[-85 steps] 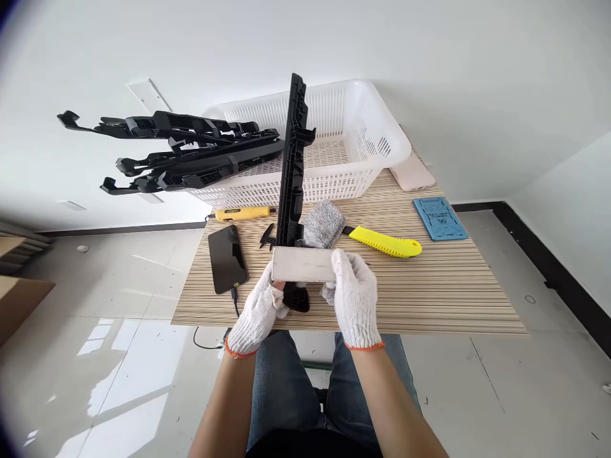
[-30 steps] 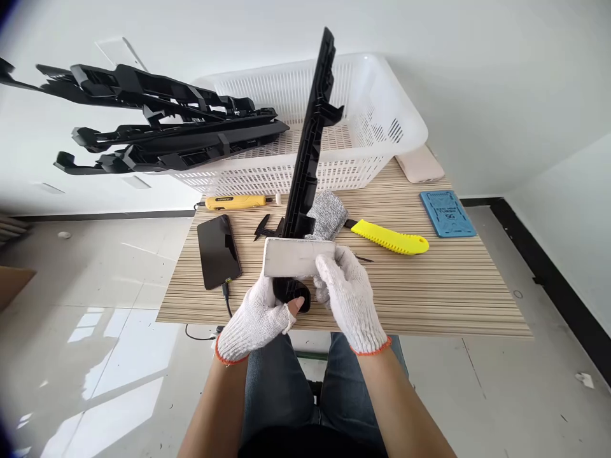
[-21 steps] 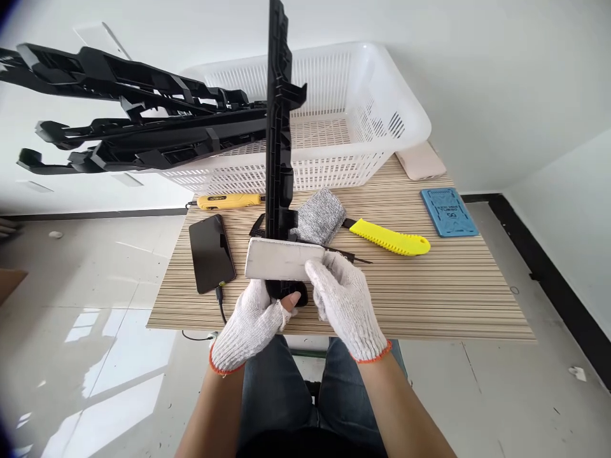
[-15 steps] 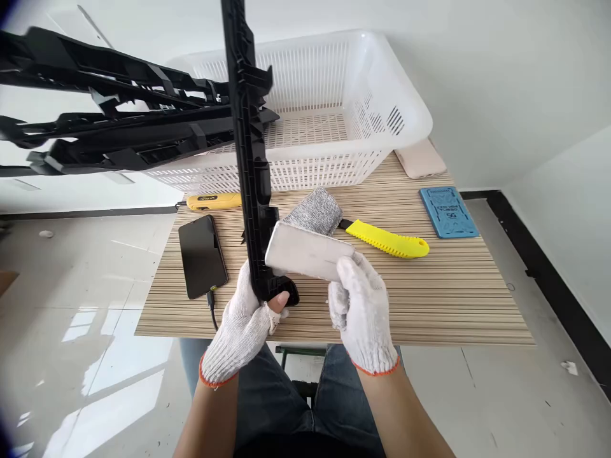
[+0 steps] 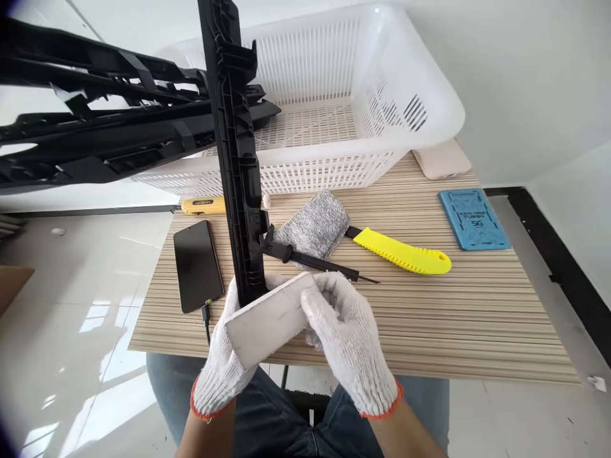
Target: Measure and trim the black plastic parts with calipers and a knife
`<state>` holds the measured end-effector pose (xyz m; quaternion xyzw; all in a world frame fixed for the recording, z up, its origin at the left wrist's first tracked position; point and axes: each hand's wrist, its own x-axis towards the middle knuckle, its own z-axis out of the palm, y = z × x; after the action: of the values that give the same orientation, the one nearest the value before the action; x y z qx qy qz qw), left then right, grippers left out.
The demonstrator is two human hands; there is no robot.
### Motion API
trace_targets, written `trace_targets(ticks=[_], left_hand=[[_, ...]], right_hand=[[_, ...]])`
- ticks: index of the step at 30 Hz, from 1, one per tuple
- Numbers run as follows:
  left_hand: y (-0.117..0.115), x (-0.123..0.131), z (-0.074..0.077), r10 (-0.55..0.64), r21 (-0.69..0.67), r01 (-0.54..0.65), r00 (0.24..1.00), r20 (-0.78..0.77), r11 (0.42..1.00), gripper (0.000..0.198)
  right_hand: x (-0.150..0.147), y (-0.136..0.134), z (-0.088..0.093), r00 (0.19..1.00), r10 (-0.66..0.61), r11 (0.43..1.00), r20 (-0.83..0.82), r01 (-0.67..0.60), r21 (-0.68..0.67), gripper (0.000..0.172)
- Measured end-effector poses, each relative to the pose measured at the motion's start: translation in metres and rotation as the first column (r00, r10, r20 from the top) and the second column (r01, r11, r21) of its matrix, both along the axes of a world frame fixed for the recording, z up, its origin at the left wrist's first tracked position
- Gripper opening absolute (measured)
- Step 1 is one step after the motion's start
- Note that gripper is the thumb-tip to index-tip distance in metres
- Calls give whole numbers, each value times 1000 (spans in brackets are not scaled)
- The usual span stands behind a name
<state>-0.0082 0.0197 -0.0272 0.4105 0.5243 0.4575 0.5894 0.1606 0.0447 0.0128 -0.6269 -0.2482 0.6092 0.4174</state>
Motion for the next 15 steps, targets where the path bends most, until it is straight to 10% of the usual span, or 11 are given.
trace_targets(ticks=[7, 15], left_hand=[[10, 10, 15, 182, -233, -193, 981, -71, 953, 64], [4, 13, 32, 18, -222, -39, 995, -95, 974, 67]], right_hand=[[1, 1, 4, 998, 58, 995, -15, -56, 79, 38], [8, -5, -8, 917, -399, 904, 6, 393, 167, 42]])
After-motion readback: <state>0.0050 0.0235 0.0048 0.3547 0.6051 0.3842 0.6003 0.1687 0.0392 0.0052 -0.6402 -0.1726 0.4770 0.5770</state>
